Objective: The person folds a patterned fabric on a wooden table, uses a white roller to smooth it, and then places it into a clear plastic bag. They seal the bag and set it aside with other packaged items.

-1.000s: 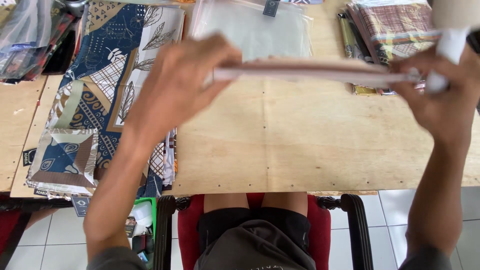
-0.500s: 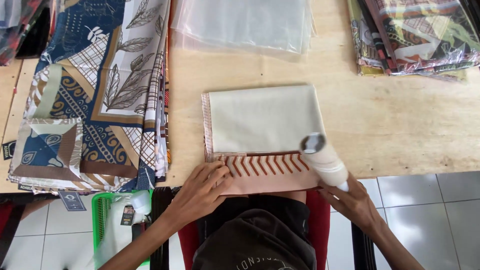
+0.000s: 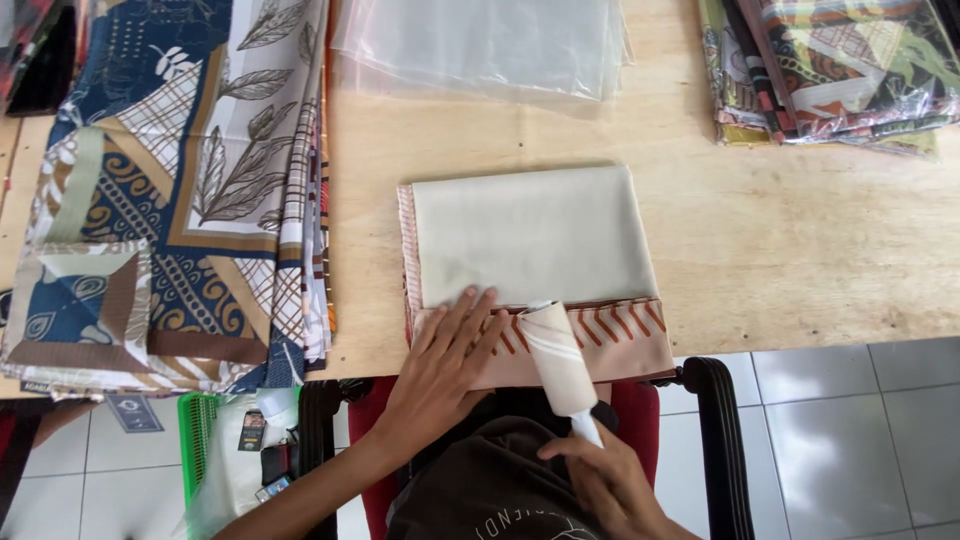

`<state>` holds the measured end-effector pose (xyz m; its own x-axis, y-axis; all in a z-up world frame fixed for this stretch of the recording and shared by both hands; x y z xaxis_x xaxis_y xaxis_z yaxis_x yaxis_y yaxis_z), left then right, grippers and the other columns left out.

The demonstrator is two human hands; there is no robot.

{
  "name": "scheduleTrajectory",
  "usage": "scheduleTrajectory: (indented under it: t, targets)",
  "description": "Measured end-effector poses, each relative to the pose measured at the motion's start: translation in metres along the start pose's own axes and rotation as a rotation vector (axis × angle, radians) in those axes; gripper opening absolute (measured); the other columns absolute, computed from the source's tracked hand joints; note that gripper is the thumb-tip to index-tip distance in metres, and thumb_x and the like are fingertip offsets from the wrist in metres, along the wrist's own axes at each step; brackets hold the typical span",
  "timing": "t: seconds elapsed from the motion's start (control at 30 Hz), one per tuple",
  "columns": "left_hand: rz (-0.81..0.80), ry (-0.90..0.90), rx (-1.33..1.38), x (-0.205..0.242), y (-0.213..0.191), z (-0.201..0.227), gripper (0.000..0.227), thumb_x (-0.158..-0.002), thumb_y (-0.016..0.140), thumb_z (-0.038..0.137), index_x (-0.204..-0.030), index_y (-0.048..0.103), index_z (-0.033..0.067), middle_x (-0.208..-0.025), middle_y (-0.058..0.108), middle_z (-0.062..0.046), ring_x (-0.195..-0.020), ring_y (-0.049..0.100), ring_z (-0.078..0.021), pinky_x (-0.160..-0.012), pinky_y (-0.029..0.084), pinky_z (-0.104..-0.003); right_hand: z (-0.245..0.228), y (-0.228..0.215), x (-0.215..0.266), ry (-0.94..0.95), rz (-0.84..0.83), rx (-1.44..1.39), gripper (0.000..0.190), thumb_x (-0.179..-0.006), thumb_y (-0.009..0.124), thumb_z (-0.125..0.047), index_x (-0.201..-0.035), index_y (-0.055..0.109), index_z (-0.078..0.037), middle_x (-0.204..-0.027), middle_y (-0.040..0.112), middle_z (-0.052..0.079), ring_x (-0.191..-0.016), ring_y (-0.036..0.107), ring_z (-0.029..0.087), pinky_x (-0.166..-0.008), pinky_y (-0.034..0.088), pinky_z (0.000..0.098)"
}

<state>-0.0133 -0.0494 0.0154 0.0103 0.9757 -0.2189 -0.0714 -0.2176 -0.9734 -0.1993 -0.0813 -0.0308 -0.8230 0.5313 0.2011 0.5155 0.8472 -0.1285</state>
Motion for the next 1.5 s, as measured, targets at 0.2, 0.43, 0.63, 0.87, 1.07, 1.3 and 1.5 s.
scheduleTrajectory:
  t: [0.2, 0.43, 0.63, 0.87, 1.07, 1.3, 1.5]
  targets:
    - [0.013, -0.042, -0.004, 0.000, -0.001, 0.000, 0.089, -0.099, 0.025, 0.073, -0.163, 0.020, 0.0106, -0.170, 0.018, -0.012, -0.158, 0.016, -0.0315, -0.129, 0.016, -0.045, 0.103, -0.073, 0.037, 0.312, 0.473, -0.339, 0.029, -0.092, 0.049, 0.008, -0.100, 0.077, 0.006, -0.058, 0.040, 0.007, -0.042, 0.031, 0.014, -0.038, 0.020, 0.0288]
    - [-0.036, -0.022, 0.069, -0.009, -0.004, -0.011, 0.109, -0.088, 0.062, 0.076, -0.164, 0.018, 0.0101, -0.171, 0.012, -0.012, -0.158, 0.011, -0.0311, -0.127, 0.015, -0.048, 0.040, -0.135, 0.035, 0.307, 0.612, -0.030, 0.034, -0.114, 0.035, -0.019, -0.112, 0.062, 0.002, -0.073, 0.041, 0.010, -0.062, 0.038, 0.018, -0.049, 0.032, 0.0303]
    - [0.085, -0.204, 0.474, -0.072, -0.012, -0.080, 0.073, -0.106, 0.034, 0.052, -0.160, 0.022, 0.0048, -0.167, 0.023, -0.022, -0.154, 0.023, -0.0365, -0.126, 0.019, -0.054, -0.076, -0.084, -0.071, -0.330, 0.334, 0.668, 0.026, -0.102, 0.044, 0.003, -0.106, 0.066, -0.009, -0.108, 0.060, 0.013, -0.065, 0.051, 0.022, -0.057, 0.038, 0.0315]
    - [0.067, -0.313, 0.290, -0.104, 0.053, -0.136, 0.065, -0.109, 0.041, 0.042, -0.158, 0.031, 0.0000, -0.166, 0.024, -0.023, -0.156, 0.016, -0.0398, -0.124, 0.007, -0.057, -0.083, -0.046, -0.180, -0.299, 0.182, 0.966, 0.030, -0.101, 0.049, -0.004, -0.112, 0.069, -0.024, -0.080, 0.056, 0.005, -0.067, 0.068, 0.031, -0.060, 0.055, 0.0430]
    - [0.060, -0.298, 0.226, -0.104, 0.055, -0.136, 0.067, -0.107, 0.043, 0.043, -0.159, 0.031, 0.0024, -0.168, 0.023, -0.020, -0.157, 0.016, -0.0361, -0.125, 0.007, -0.055, -0.031, -0.147, -0.202, -0.097, 0.329, 1.002, 0.024, -0.102, 0.056, -0.015, -0.108, 0.073, -0.031, -0.092, 0.074, 0.001, -0.089, 0.074, 0.037, -0.082, 0.057, 0.0576]
    - [0.034, -0.299, 0.178, -0.103, 0.056, -0.133, 0.069, -0.107, 0.040, 0.047, -0.159, 0.031, 0.0026, -0.168, 0.023, -0.020, -0.157, 0.016, -0.0356, -0.125, 0.007, -0.055, -0.064, -0.155, -0.151, -0.237, 0.416, 0.854, 0.028, -0.102, 0.054, -0.002, -0.107, 0.076, -0.018, -0.077, 0.068, 0.014, -0.060, 0.064, 0.029, -0.062, 0.053, 0.0452]
    - [0.149, -0.274, 0.083, -0.103, 0.059, -0.135, 0.074, -0.108, 0.024, 0.055, -0.160, 0.027, 0.0029, -0.169, 0.022, -0.015, -0.157, 0.016, -0.0300, -0.128, 0.012, -0.048, -0.061, -0.029, -0.106, -0.332, -0.040, 0.836, 0.024, -0.093, 0.059, -0.007, -0.106, 0.076, -0.017, -0.106, 0.079, 0.010, -0.038, 0.066, 0.011, -0.033, 0.056, 0.0278]
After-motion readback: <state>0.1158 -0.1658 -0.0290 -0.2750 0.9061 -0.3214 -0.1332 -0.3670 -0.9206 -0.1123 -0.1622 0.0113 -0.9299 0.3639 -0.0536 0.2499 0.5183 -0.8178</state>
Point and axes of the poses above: each hand's wrist, its own x-axis away from the middle knuckle, its own y-axis out of the palm, z = x × y, the point moved 10 cm from there along -x, towards the middle knuckle
